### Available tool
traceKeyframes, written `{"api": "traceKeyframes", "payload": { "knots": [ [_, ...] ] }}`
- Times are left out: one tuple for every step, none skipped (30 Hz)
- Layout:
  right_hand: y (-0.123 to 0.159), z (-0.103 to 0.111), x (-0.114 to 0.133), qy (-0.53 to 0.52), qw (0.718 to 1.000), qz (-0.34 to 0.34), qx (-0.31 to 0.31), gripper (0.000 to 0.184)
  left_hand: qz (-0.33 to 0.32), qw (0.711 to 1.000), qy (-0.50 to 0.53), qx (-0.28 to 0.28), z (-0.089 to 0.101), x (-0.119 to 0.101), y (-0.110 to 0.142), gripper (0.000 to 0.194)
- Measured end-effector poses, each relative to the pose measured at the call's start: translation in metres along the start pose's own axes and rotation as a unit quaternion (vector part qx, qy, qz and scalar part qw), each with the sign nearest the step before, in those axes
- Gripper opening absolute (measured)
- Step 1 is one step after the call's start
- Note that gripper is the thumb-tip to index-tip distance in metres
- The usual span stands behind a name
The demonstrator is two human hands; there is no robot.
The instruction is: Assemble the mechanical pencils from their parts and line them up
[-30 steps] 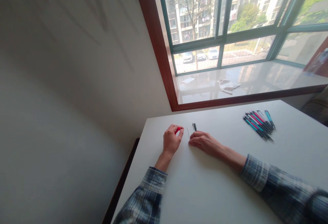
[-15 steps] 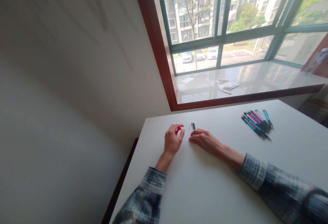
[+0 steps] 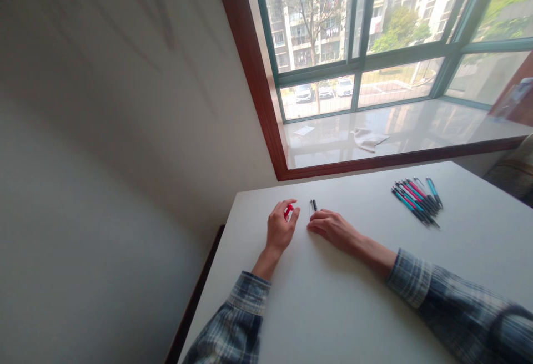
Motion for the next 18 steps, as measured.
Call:
{"api": "traceKeyframes", "payload": {
  "knots": [
    [0.0,0.0,0.0001,0.0,1.0,0.001,0.0,0.025,0.0,1.0,-0.002,0.001,-0.0001,0.0,-0.0001,0.026],
    [0.0,-0.0001,0.0003,0.0,1.0,0.004,-0.001,0.025,-0.001,1.0,-0.004,0.003,-0.0002,-0.0001,-0.0001,0.025],
    [0.0001,0.0,0.0006,0.0,1.0,0.007,-0.001,0.025,-0.001,1.0,-0.004,0.004,-0.0003,-0.0001,-0.0002,0.025],
    [0.0002,0.0002,0.0009,0.0,1.0,0.01,-0.002,0.025,0.0,1.0,-0.005,0.005,-0.0003,0.0,-0.0003,0.025],
    [0.0003,0.0005,0.001,0.001,1.0,0.011,-0.003,0.025,0.0,1.0,-0.005,0.006,-0.0003,0.0,-0.0004,0.025],
    [0.0003,0.0009,0.0011,0.003,1.0,0.012,-0.004,0.025,0.001,1.0,-0.005,0.006,-0.0003,0.0,-0.0004,0.025],
    [0.0004,0.001,0.0011,0.004,1.0,0.013,-0.004,0.025,0.001,1.0,-0.005,0.006,-0.0003,0.0001,-0.0005,0.025],
    [0.0005,0.001,0.0011,0.006,1.0,0.013,-0.003,0.025,0.001,1.0,-0.005,0.006,-0.0002,0.0001,-0.0005,0.025],
    [0.0005,0.001,0.0011,0.008,1.0,0.013,-0.002,0.025,0.002,1.0,-0.005,0.005,-0.0002,0.0003,-0.0004,0.025],
    [0.0005,0.0009,0.0012,0.01,1.0,0.012,0.0,0.024,0.002,1.0,-0.005,0.005,-0.0002,0.0005,-0.0004,0.025],
    [0.0005,0.0008,0.0012,0.011,1.0,0.011,0.002,0.024,0.003,1.0,-0.005,0.005,-0.0001,0.0008,-0.0003,0.026],
    [0.0004,0.0008,0.0012,0.01,1.0,0.01,0.003,0.023,0.004,1.0,-0.006,0.005,0.0,0.0011,-0.0002,0.026],
    [0.0003,0.001,0.0012,0.01,1.0,0.008,0.004,0.022,0.004,1.0,-0.006,0.005,0.0001,0.0015,-0.0002,0.026],
    [0.0001,0.0013,0.0012,0.01,1.0,0.006,0.005,0.022,0.004,1.0,-0.006,0.005,0.0001,0.0017,-0.0002,0.026],
    [-0.0001,0.0015,0.0016,0.01,1.0,0.006,0.006,0.022,0.004,1.0,-0.006,0.006,0.0001,0.0019,-0.0003,0.026],
    [-0.0003,0.0017,0.0019,0.011,1.0,0.006,0.008,0.022,0.003,1.0,-0.005,0.008,0.0001,0.002,-0.0004,0.026],
    [-0.0005,0.0018,0.0023,0.012,1.0,0.006,0.01,0.022,0.003,1.0,-0.005,0.008,0.0001,0.002,-0.0005,0.025],
    [-0.0006,0.0019,0.0025,0.013,1.0,0.006,0.013,0.023,0.004,1.0,-0.005,0.009,0.0001,0.0021,-0.0006,0.025]
  ]
}}
Point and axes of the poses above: each hand's wrist, its own y-axis away from the middle knuckle, its own z-axis out of the back of the hand, x = y × z, the point moved 9 cm from there along -y, towards the middle knuckle, and after that the axes turned 15 degrees about y, right-handed, at the moved point
